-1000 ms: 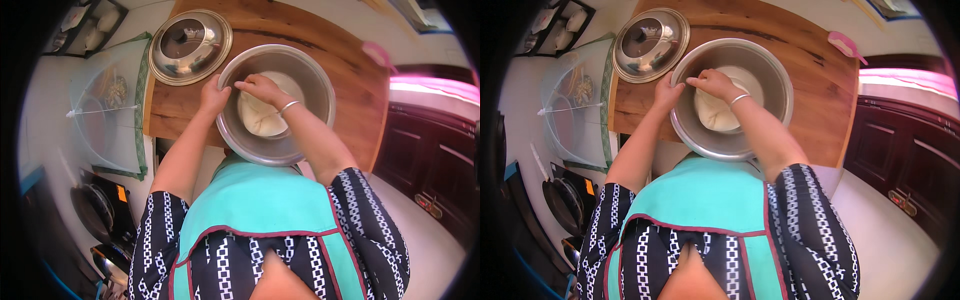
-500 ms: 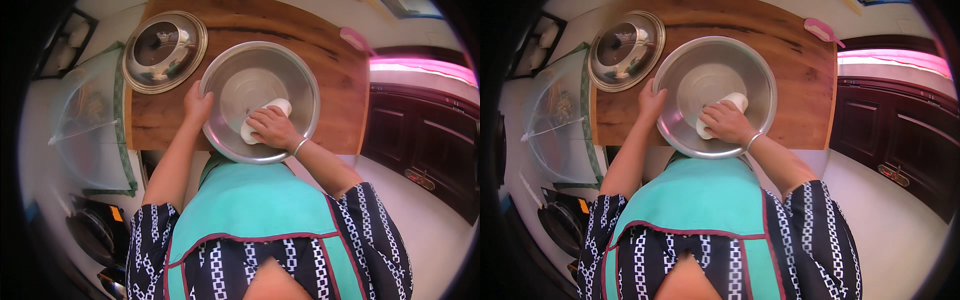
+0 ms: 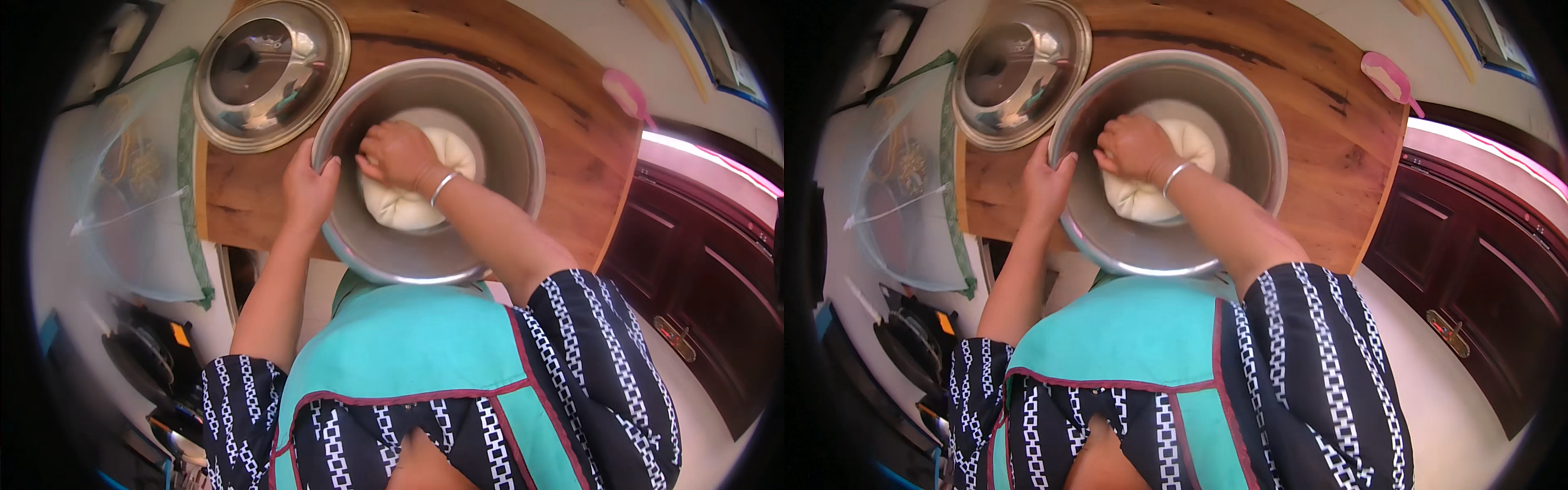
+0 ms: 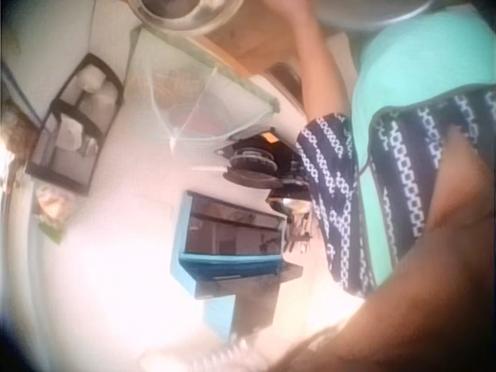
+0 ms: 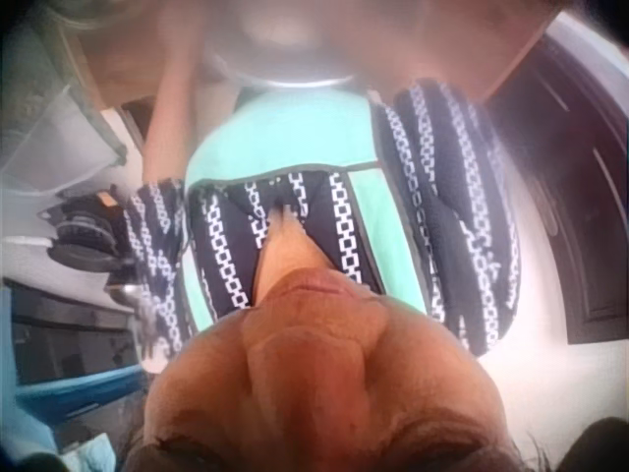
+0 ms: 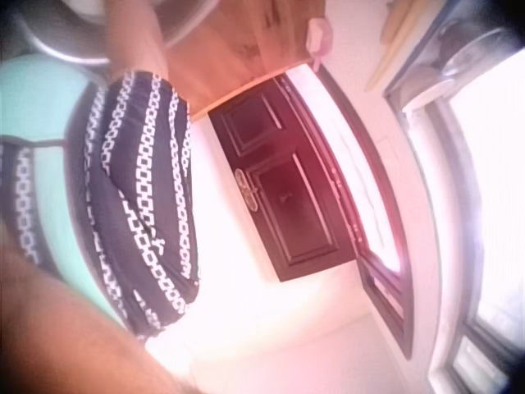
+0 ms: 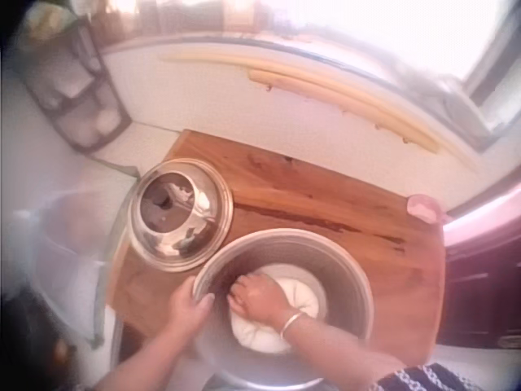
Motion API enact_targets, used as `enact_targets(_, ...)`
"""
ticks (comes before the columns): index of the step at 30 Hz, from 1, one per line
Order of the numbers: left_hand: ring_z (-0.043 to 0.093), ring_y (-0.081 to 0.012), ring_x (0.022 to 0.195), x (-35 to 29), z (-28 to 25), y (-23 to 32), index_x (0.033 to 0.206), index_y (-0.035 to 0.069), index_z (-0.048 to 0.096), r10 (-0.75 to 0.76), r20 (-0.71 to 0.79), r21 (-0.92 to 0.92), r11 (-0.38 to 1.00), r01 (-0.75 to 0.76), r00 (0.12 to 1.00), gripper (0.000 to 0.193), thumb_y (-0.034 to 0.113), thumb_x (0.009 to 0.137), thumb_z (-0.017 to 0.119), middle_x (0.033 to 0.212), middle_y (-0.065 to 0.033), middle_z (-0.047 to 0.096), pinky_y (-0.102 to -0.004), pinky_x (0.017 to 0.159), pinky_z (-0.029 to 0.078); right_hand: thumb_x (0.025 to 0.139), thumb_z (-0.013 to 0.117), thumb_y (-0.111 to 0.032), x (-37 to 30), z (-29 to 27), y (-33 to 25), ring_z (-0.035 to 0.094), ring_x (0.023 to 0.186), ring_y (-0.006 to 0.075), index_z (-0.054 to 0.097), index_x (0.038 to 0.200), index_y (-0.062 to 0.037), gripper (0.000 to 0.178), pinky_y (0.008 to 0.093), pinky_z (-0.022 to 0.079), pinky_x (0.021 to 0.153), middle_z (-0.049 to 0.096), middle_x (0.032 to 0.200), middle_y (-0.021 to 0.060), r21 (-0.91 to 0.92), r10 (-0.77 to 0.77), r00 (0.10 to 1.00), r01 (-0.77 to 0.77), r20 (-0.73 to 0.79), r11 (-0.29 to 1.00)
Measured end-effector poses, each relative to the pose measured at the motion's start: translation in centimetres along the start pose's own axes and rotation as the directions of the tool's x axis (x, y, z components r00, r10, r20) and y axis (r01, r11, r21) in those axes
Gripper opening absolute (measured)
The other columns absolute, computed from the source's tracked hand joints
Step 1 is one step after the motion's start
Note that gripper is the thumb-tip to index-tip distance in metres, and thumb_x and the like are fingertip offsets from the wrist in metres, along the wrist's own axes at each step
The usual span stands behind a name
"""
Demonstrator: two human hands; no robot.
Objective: The person kneads dough in a bowl by hand, places a lid on the bowl, and then rearranges several bowls, plates, and cups within a cabinet.
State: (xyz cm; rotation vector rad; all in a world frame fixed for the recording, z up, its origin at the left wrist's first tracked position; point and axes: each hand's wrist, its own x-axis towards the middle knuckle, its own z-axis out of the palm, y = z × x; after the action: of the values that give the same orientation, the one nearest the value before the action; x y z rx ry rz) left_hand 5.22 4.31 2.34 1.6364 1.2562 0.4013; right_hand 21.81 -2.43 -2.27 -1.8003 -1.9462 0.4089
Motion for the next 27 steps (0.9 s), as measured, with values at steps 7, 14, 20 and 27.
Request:
enact_targets(7, 0.062, -0.0204, 0.088, -5.5, -0.6, -4.1, 0.120, 0.003, 0.053, 0.034, 0.095, -0.217, 0.976, -0.012, 0.995, 0.046, 0.014, 0.077, 0.065, 0.099, -0.0120, 0.065, -0.0307, 0.082, 0.047, 0.084, 0.055, -0.040, -0.9, -6.5, 2.2, 0.059, 0.101, 0.0308, 0.069, 0.103, -0.0115, 0.037, 0.0391, 0.044, 0.090, 0.064, 0.103, 0.0146, 0.464, 0.495, 0.868, -0.428, -0.028, 0.776)
enact_targets(14, 0.064, -0.0217, 0.084, 1.1, 0.9, -2.8, 0.106, 0.002, 0.061, 0.034, 0.097, -0.147, 0.989, -0.020, 0.995, 0.035, 0.012, 0.073, 0.063, 0.092, -0.0125, 0.068, -0.0326, 0.076, 0.049, 0.083, 0.055, -0.041, -4.3, -7.8, -1.8, 0.056, 0.105, 0.0312, 0.069, 0.099, -0.0071, 0.040, 0.0385, 0.043, 0.090, 0.062, 0.109, 0.0175, 0.121, 0.619, 0.762, -0.644, 0.190, 0.755)
enact_targets(20, 0.065, -0.0211, 0.082, -1.2, 1.1, -1.7, 0.104, 0.002, 0.062, 0.042, 0.022, -0.187, 0.982, -0.037, 0.999, 0.033, 0.009, 0.072, 0.060, 0.088, -0.0130, 0.067, -0.0317, 0.074, 0.049, 0.076, 0.063, -0.031, -9.2, -7.5, -9.1, 0.052, 0.108, 0.0248, 0.065, 0.098, -0.0127, 0.029, 0.0391, 0.041, 0.090, 0.058, 0.112, 0.0081, -0.244, 0.105, 0.987, -0.132, -0.120, 0.961)
enact_targets(27, 0.064, -0.0224, 0.080, -1.6, 1.5, -2.6, 0.104, 0.001, 0.060, 0.036, -0.009, -0.224, 0.974, -0.038, 0.999, 0.031, 0.007, 0.074, 0.058, 0.088, -0.0144, 0.066, -0.0324, 0.074, 0.049, 0.080, 0.054, -0.020, -9.2, -2.4, -8.8, 0.048, 0.116, 0.0220, 0.062, 0.104, -0.0120, 0.026, 0.0405, 0.036, 0.098, 0.056, 0.118, 0.0058, -0.396, -0.073, 0.993, 0.032, -0.090, 0.918)
